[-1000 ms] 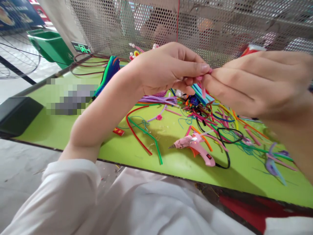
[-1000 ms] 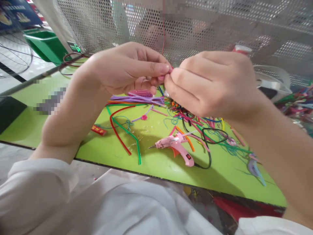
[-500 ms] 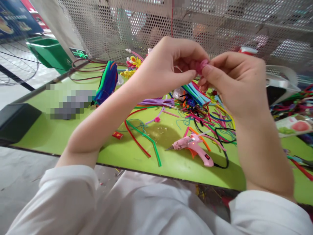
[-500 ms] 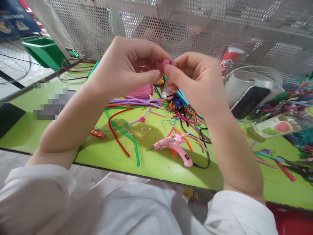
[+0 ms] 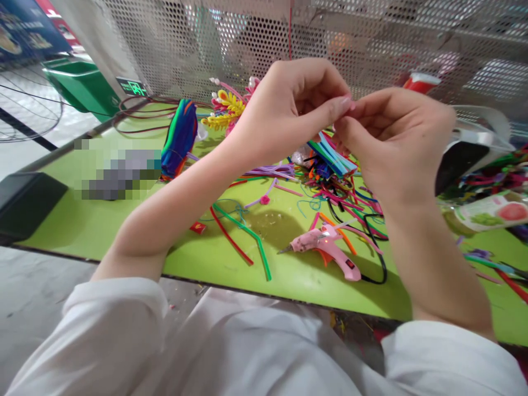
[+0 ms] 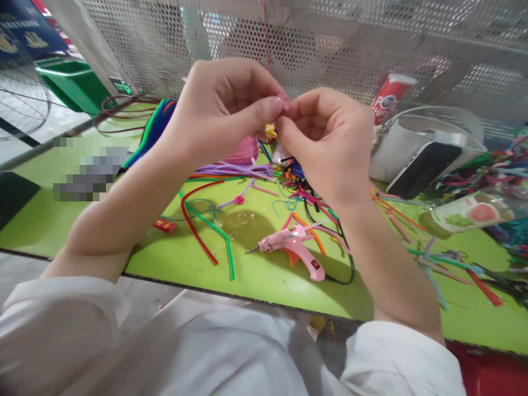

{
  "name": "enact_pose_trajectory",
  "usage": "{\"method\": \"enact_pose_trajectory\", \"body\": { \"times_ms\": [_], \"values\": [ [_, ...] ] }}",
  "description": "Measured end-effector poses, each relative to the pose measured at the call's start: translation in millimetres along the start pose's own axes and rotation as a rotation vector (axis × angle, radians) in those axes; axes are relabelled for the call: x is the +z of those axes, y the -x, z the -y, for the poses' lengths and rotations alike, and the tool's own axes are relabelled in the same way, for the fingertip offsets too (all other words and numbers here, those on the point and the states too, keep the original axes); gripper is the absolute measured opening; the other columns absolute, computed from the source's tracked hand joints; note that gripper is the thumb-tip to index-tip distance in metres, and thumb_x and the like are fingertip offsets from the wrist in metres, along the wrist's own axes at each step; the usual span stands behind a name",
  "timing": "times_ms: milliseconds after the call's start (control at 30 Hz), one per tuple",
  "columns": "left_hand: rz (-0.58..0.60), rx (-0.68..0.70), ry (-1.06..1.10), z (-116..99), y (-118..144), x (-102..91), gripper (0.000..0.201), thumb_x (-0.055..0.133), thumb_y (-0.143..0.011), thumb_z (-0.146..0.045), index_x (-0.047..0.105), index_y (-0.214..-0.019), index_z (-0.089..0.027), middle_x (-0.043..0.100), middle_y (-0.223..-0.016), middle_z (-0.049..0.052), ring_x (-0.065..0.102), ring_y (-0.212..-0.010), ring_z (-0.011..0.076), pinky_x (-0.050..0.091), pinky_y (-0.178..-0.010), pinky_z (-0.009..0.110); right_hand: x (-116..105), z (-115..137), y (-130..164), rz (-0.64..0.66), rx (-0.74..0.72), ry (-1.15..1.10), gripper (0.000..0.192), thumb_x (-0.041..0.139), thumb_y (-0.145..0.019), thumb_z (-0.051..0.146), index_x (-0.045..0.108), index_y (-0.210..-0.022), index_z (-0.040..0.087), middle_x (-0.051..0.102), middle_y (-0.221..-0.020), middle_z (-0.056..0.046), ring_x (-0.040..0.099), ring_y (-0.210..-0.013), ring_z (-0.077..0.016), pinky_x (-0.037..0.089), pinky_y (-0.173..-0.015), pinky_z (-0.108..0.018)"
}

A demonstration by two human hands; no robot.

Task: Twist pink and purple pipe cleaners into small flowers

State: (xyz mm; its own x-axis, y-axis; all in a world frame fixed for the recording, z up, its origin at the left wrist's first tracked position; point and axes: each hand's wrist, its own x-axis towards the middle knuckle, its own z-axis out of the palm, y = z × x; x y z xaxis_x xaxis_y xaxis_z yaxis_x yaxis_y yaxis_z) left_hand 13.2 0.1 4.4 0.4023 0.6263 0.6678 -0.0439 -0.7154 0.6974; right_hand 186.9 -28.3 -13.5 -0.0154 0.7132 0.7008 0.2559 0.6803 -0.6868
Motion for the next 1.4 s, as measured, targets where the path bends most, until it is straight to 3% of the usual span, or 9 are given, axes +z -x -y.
{"method": "enact_pose_trajectory", "body": {
  "times_ms": [233, 400, 467, 633, 733, 867, 1033, 1200, 1400],
  "values": [
    [0.028, -0.121, 0.134, -3, -3, -0.3, 0.011, 0.076, -0.086, -0.021, 0.072, -0.083, -0.012, 0.071, -0.078, 0.001, 0.065, -0.068, 0.0064, 0.055, -0.068, 0.021, 1, 5, 9, -0.066, -0.134, 0.212, 0.008, 0.075, -0.092, 0.021, 0.071, -0.088, 0.016, 0.077, -0.08, 0.003, 0.068, -0.067, -0.0043, 0.049, -0.058, -0.018],
    [0.014, -0.151, 0.109, -8, -3, 0.1, 0.007, 0.076, -0.086, -0.016, 0.071, -0.082, -0.012, 0.071, -0.078, -0.001, 0.064, -0.068, 0.0041, 0.055, -0.069, 0.019, -7, 10, 16, -0.013, -0.304, 0.562, 0.015, 0.062, -0.104, 0.032, 0.071, -0.097, 0.023, 0.076, -0.087, 0.0, 0.07, -0.081, -0.01, 0.056, -0.081, -0.028],
    [0.005, -0.171, 0.098, -10, -2, 0.1, 0.007, 0.073, -0.087, -0.015, 0.071, -0.083, -0.01, 0.07, -0.077, -0.002, 0.064, -0.068, 0.0035, 0.055, -0.068, 0.019, -7, 8, 15, -0.031, -0.325, 0.564, 0.012, 0.062, -0.103, 0.028, 0.072, -0.098, 0.023, 0.076, -0.087, 0.001, 0.069, -0.082, -0.0097, 0.055, -0.082, -0.028],
    [-0.04, -0.164, 0.145, -7, -2, 1.4, 0.01, 0.069, -0.089, -0.02, 0.067, -0.09, -0.01, 0.069, -0.079, -0.003, 0.066, -0.07, 0.0041, 0.054, -0.066, 0.02, -1, 1, 1, 0.014, 0.023, -0.04, 0.005, 0.079, -0.089, 0.018, 0.075, -0.085, 0.018, 0.073, -0.068, 0.006, 0.061, -0.052, -0.0038, 0.046, -0.05, -0.019],
    [-0.027, -0.17, 0.103, -2, -1, 3.3, 0.02, 0.064, -0.093, -0.03, 0.064, -0.089, -0.01, 0.065, -0.077, -0.002, 0.06, -0.066, 0.0019, 0.045, -0.058, 0.017, 1, -3, -4, -0.024, 0.091, -0.228, 0.01, 0.083, -0.085, 0.02, 0.075, -0.08, 0.018, 0.071, -0.062, 0.007, 0.056, -0.044, -0.003, 0.041, -0.044, -0.018],
    [-0.005, -0.082, 0.02, 5, 1, 5.5, 0.015, 0.066, -0.093, -0.025, 0.069, -0.084, -0.012, 0.063, -0.072, -0.002, 0.052, -0.057, 0.001, 0.044, -0.055, 0.02, -1, -5, -4, -0.019, 0.093, -0.219, 0.011, 0.085, -0.084, 0.02, 0.074, -0.08, 0.018, 0.072, -0.065, 0.006, 0.061, -0.049, -0.0043, 0.045, -0.047, -0.017],
    [-0.064, 0.187, -0.239, 14, 3, 4.1, 0.015, 0.063, -0.095, -0.02, 0.072, -0.086, -0.012, 0.067, -0.076, 0.001, 0.059, -0.071, 0.0067, 0.044, -0.066, 0.023, -9, 0, -6, 0.099, 0.128, -0.23, 0.011, 0.075, -0.092, 0.02, 0.076, -0.08, 0.019, 0.072, -0.065, 0.004, 0.064, -0.052, -0.0074, 0.053, -0.053, -0.02],
    [-0.058, 0.318, -0.418, 20, 2, -1.4, 0.014, 0.064, -0.094, -0.022, 0.072, -0.084, -0.017, 0.068, -0.076, -0.001, 0.052, -0.067, 0.0053, 0.041, -0.065, 0.021, -16, 5, -11, 0.166, 0.329, -0.339, 0.016, 0.089, -0.078, 0.026, 0.074, -0.074, 0.019, 0.067, -0.063, 0.003, 0.058, -0.051, -0.006, 0.048, -0.05, -0.017],
    [0.145, 0.339, -0.478, 15, -1, -10.2, 0.021, 0.061, -0.098, -0.031, 0.074, -0.092, -0.017, 0.066, -0.08, -0.001, 0.05, -0.07, 0.0052, 0.043, -0.07, 0.021, -20, 10, -13, 0.286, 0.53, -0.373, 0.013, 0.078, -0.076, 0.016, 0.071, -0.065, 0.017, 0.06, -0.058, 0.001, 0.053, -0.049, -0.0063, 0.047, -0.046, -0.017]
  ]
}}
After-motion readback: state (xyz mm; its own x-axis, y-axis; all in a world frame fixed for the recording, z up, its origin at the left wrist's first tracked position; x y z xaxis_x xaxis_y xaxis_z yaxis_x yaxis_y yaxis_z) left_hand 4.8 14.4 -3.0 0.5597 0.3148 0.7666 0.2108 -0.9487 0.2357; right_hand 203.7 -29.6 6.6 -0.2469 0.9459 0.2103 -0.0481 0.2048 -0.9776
